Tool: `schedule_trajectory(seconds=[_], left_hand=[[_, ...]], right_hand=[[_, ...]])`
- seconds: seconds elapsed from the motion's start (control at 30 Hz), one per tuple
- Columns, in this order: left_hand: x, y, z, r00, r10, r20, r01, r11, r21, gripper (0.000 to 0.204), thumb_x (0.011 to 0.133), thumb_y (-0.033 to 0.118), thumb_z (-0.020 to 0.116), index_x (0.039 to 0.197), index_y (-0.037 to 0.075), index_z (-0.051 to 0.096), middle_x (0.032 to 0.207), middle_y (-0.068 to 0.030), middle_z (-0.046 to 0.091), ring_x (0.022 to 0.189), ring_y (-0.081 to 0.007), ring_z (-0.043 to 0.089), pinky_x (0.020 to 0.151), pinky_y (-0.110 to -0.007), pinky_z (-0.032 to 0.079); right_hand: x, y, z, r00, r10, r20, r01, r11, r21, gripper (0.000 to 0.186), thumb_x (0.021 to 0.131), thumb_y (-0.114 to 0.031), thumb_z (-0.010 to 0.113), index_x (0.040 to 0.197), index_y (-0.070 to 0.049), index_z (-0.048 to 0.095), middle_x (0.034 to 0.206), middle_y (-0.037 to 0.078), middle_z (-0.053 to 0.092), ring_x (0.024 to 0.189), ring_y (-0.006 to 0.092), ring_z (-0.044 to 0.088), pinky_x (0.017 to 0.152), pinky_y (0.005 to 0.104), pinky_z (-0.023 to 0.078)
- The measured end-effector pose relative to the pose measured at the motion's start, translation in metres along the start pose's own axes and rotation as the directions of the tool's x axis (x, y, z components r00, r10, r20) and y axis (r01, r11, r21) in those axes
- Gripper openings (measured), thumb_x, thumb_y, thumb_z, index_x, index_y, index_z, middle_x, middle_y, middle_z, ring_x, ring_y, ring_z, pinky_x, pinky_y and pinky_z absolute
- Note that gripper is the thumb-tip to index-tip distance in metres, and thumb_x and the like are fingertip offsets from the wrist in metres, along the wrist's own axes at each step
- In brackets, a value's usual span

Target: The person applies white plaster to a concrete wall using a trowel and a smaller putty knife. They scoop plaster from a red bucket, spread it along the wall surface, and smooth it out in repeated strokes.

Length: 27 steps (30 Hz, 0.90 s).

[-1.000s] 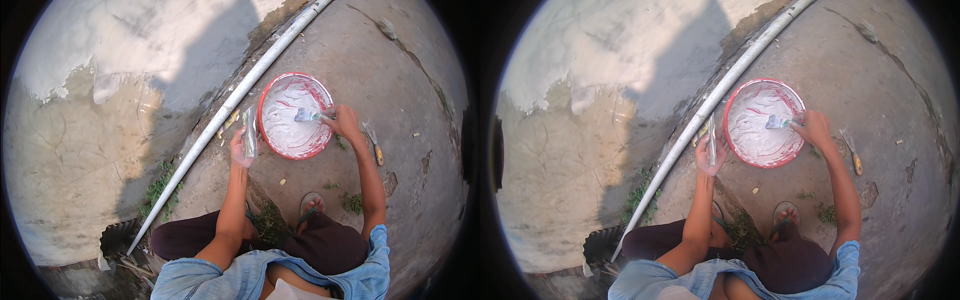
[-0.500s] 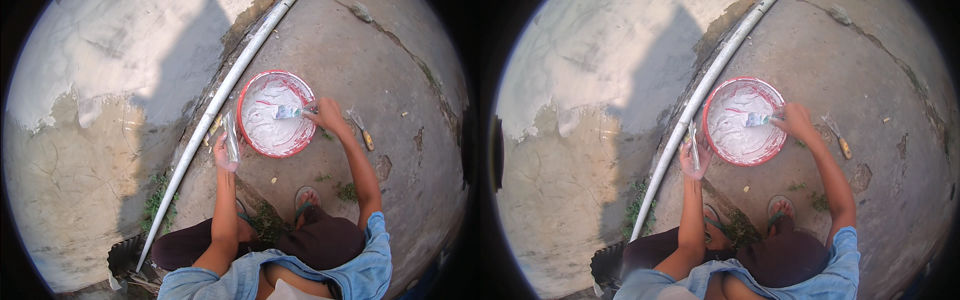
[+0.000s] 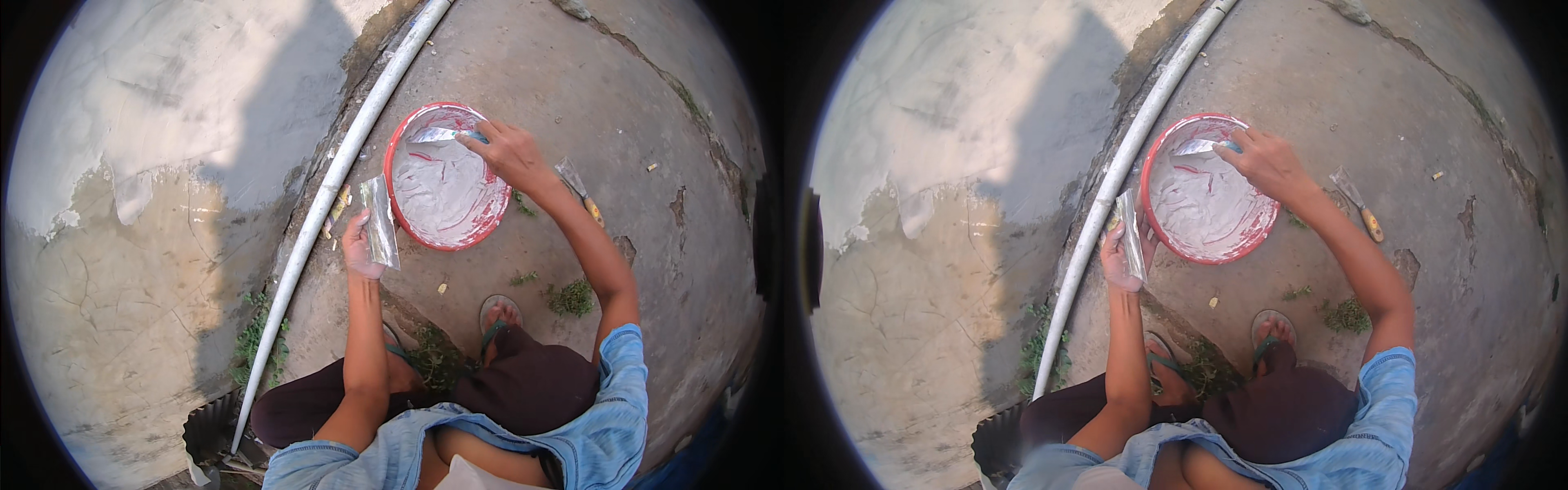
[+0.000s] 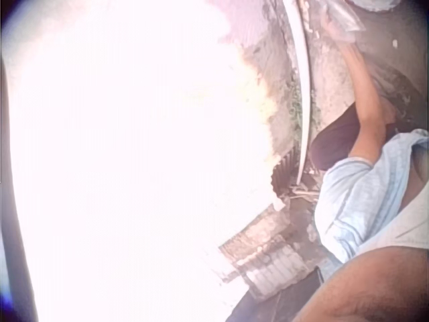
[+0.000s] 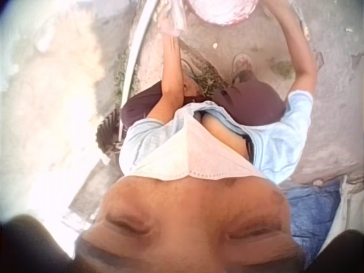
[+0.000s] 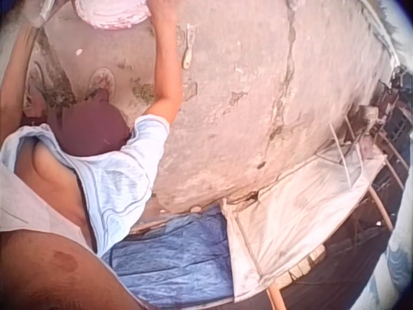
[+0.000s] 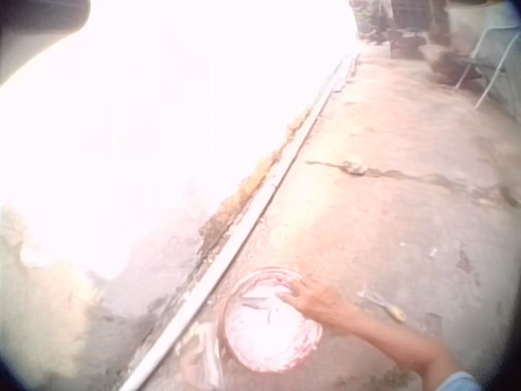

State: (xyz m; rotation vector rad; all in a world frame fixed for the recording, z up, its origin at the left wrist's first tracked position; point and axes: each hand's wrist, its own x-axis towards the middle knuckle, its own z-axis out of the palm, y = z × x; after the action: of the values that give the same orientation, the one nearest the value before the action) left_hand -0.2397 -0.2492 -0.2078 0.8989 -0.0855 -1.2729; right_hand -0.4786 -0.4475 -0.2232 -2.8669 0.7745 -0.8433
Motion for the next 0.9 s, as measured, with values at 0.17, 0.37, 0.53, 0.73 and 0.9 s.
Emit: schedule_trajectory(seconds=[0.17,0.37,0.53,0.73,0.9], left_hand=[[-0.001,0.0,0.002,1.0,-0.003,0.003,0.003,0.998,0.058,0.03,0.092,0.017,0.055,0.112,-0.004,0.062,0.099,-0.0136,0.07,0.085,-0.0235,0.069,0.077,-0.036,0.056],[-0.009,-0.003,0.011,0.999,0.018,-0.03,-0.017,0.998,0.055,0.03,0.092,0.018,0.056,0.11,-0.004,0.063,0.099,-0.0139,0.07,0.084,-0.0228,0.069,0.076,-0.036,0.056],[-0.015,-0.004,0.026,0.999,-0.027,-0.037,0.032,0.989,0.144,0.037,0.091,0.02,0.054,0.122,-0.001,0.058,0.115,-0.0108,0.065,0.106,-0.0233,0.06,0.098,-0.044,0.041],[-0.015,-0.006,0.031,0.999,-0.01,-0.035,0.013,0.997,0.071,0.03,0.091,0.02,0.058,0.109,-0.003,0.063,0.097,-0.0137,0.07,0.082,-0.0233,0.069,0.075,-0.036,0.056],[-0.008,-0.012,0.019,0.999,-0.022,0.025,0.021,0.997,0.068,0.027,0.091,0.019,0.059,0.106,-0.002,0.063,0.095,-0.0133,0.07,0.08,-0.023,0.068,0.073,-0.035,0.056]], right_hand=[[-0.03,-0.004,0.011,0.983,0.042,0.177,-0.025,0.995,-0.096,0.038,0.078,-0.008,0.06,0.115,-0.013,0.067,0.097,0.009,0.059,0.088,0.0238,0.062,0.068,0.0354,0.052],[-0.054,-0.014,-0.009,0.959,0.103,0.265,-0.099,0.995,-0.03,0.035,0.078,-0.007,0.061,0.112,-0.012,0.067,0.1,0.011,0.06,0.085,0.0253,0.063,0.066,0.0371,0.052],[-0.038,0.002,-0.01,0.94,0.199,0.278,-0.202,0.979,-0.017,0.035,0.078,-0.005,0.06,0.112,-0.011,0.066,0.1,0.013,0.06,0.076,0.0283,0.065,0.062,0.0389,0.052],[-0.085,0.001,-0.002,0.945,0.155,0.288,-0.176,0.983,0.046,0.039,0.077,-0.005,0.061,0.116,-0.012,0.065,0.097,0.014,0.061,0.068,0.0307,0.065,0.057,0.0417,0.05],[-0.111,-0.019,-0.01,0.907,0.181,0.381,-0.259,0.952,0.165,0.036,0.078,-0.009,0.065,0.114,-0.012,0.067,0.098,0.013,0.062,0.069,0.0316,0.065,0.058,0.0422,0.051]])
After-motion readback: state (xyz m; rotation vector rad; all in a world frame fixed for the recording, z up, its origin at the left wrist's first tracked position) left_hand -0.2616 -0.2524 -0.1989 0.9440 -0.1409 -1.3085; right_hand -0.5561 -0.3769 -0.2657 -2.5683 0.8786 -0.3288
